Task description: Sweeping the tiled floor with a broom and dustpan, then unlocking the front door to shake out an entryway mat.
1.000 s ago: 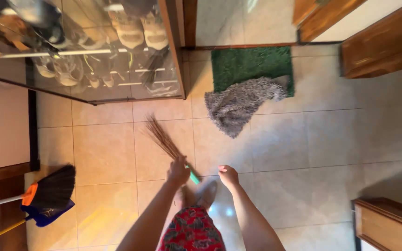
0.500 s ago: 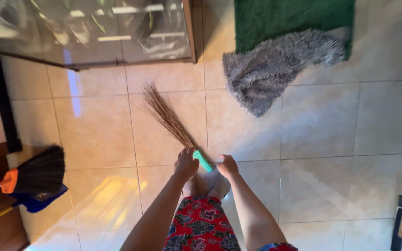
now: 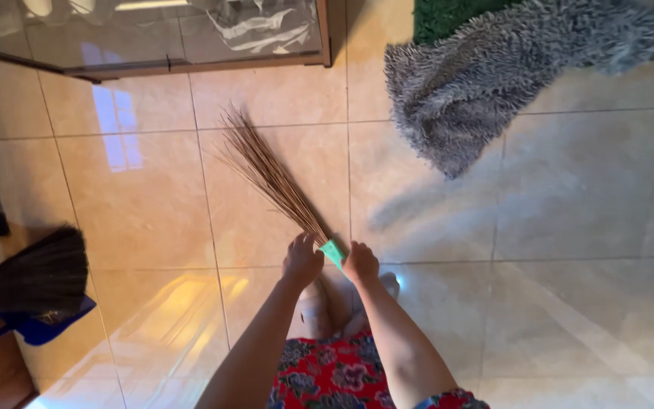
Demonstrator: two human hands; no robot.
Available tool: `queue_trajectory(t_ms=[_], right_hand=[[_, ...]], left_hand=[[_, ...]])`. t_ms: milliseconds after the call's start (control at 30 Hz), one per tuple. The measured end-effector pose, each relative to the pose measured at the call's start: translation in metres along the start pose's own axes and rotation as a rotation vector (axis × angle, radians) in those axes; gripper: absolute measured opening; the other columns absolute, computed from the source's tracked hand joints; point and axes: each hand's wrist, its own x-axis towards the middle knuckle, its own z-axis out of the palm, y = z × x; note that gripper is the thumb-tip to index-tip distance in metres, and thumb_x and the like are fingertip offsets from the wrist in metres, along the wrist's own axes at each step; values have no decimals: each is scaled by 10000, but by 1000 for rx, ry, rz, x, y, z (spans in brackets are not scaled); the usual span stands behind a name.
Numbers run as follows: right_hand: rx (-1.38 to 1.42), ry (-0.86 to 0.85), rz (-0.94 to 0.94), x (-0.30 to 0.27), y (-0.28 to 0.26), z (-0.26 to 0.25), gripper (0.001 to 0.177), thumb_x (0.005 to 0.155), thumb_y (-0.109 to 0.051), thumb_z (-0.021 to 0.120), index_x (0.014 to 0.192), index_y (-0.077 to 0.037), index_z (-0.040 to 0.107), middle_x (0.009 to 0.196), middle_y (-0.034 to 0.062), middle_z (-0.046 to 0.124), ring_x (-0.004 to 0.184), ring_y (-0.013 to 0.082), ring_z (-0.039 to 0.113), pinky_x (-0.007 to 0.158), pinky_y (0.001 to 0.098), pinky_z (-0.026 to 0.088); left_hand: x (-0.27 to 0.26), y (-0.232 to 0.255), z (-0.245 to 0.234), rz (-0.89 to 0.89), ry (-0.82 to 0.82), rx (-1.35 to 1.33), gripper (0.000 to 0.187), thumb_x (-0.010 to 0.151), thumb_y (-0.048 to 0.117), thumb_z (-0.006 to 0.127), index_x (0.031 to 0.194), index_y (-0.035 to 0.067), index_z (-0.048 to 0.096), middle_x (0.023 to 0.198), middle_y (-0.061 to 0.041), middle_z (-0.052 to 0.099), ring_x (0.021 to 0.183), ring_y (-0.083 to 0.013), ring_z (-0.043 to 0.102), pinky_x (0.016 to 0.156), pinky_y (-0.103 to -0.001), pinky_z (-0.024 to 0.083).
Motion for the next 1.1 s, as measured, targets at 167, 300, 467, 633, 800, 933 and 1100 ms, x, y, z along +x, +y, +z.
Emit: queue_trajectory(t_ms=[167, 300, 467, 633, 800, 933, 1100], right_hand=[[-152, -196, 87, 6, -9, 23, 664, 794, -438, 826, 1289, -96, 546, 1242, 146, 604, 1156, 331, 620, 926, 473, 550], [-153, -211, 104, 11, 2, 48, 685, 783, -438, 853, 1277, -74, 549, 1267, 169, 599, 1171, 332, 626, 938, 470, 555], [22, -129, 155, 18, 23, 82, 555, 779, -285, 847, 1231, -106, 579, 1265, 194, 597, 1157, 385, 616, 939, 501, 533], [-60, 72, 21, 15, 54, 85, 340, 890, -105, 690, 1215, -95, 592, 1135, 169, 679, 1112, 382, 642, 982, 514, 521], [42, 27, 42, -27, 91, -11, 378, 813, -98, 691, 1175, -98, 580, 1142, 188, 629, 1058, 422, 590, 844, 542, 497], [311, 177, -28, -95, 146, -74, 351, 840, -116, 709, 1159, -64, 574, 1130, 224, 640, 1073, 442, 609, 898, 518, 511], [418, 157, 309, -178, 173, -185, 442, 859, -158, 718, 1250, -84, 525, 1077, 245, 703, 1035, 460, 663, 853, 509, 543]], left_hand=[[13, -8, 2, -22, -24, -22, 530, 916, 231, 563, 1443, 205, 513, 1571, -98, 408, 1446, -345, 377, 1134, -497, 393], [21, -8, 7, -11, -24, -54, 512, 917, 228, 553, 1428, 192, 536, 1543, -114, 443, 1399, -367, 425, 1129, -489, 402], [48, -21, 33, 111, 22, -68, 470, 909, 224, 555, 1371, 143, 584, 1465, -168, 510, 1325, -391, 495, 1110, -482, 417], [47, -5, 34, 144, 4, -77, 426, 902, 224, 561, 1309, 118, 627, 1400, -200, 554, 1298, -390, 534, 1089, -474, 432], [27, 40, 22, 142, -54, -72, 433, 894, 229, 573, 1313, 131, 622, 1416, -204, 545, 1279, -403, 544, 1068, -492, 446], [8, 77, 36, 207, -71, -15, 441, 897, 250, 587, 1325, 146, 617, 1406, -220, 550, 1250, -427, 564, 1055, -504, 463], [-29, 163, 12, 252, -107, 44, 462, 903, 280, 590, 1354, 180, 598, 1413, -219, 553, 1216, -438, 595, 1049, -504, 478]])
